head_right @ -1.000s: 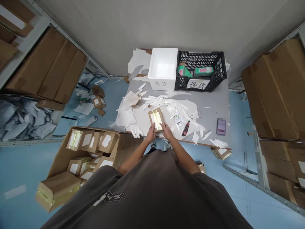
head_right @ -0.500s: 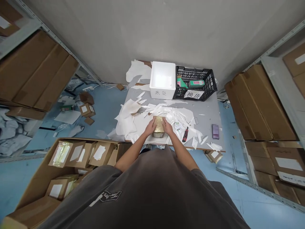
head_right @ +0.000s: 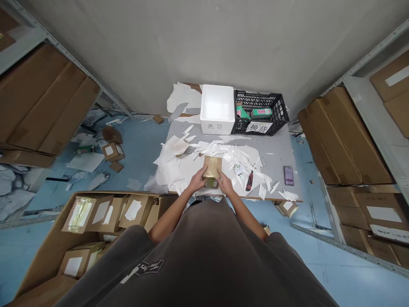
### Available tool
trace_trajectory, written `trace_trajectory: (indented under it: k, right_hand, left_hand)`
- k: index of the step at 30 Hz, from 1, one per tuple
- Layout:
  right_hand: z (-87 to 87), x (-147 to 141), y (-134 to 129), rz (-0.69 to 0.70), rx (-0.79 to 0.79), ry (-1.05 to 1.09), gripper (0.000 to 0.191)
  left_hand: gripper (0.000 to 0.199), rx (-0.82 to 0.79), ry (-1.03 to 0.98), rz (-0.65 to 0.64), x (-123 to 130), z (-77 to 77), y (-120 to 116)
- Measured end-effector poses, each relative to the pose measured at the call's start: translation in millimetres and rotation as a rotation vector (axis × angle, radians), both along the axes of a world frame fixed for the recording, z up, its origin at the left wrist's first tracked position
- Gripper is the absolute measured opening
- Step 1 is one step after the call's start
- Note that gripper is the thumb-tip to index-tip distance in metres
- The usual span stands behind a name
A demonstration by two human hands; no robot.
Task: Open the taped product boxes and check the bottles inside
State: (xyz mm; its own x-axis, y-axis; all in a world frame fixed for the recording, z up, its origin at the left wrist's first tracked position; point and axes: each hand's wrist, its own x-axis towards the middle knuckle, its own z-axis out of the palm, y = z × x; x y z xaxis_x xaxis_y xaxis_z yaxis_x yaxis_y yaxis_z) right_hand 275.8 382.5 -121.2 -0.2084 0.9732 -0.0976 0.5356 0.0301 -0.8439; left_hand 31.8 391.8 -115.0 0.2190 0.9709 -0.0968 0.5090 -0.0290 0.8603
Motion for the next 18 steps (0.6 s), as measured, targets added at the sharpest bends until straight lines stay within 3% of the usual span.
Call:
trace_trajectory:
  k: [4, 6, 8, 11, 14, 16, 18]
  right_hand:
    - [5.7, 4.4, 50.0, -0.128, 0.013, 0.019, 0.071]
    - [-2.6, -1.1, 71.2, -0.156, -0.040, -0.019, 0.073]
    - [-15.2, -8.7, 80.7, -0.116, -0.103, -0.068, 0.077]
    - [-32.5, -12.2, 68.5, -0.001, -0.156, -0.135, 0.081]
    - [-41.9, -3.6, 36.3, 0.090, -0.141, -0.156, 0.092]
    - [-43.4, 3.2, 15.7, 0.131, -0.142, -0.144, 0.100]
    - [-40.0, 7.8, 4.3, 0.128, -0.139, -0.134, 0.100]
  left_hand:
    - [0.081, 0.008, 0.010, 0.212, 17.8, 8.3, 34.3]
    - [0.079, -0.054, 0.028, 0.259, 29.5, 0.8, 44.5]
    - [0.083, -0.146, 0.036, 0.212, 38.5, -12.5, 46.1]
    - [0.085, -0.213, 0.011, 0.138, 40.6, -34.0, 32.7]
    - [0.099, -0.196, -0.003, 0.057, 32.3, -47.6, 8.1]
    - [0.115, -0.189, -0.005, -0.042, 27.0, -49.3, -7.4]
    - [0.116, -0.202, 0.026, -0.091, 23.9, -43.8, -16.4]
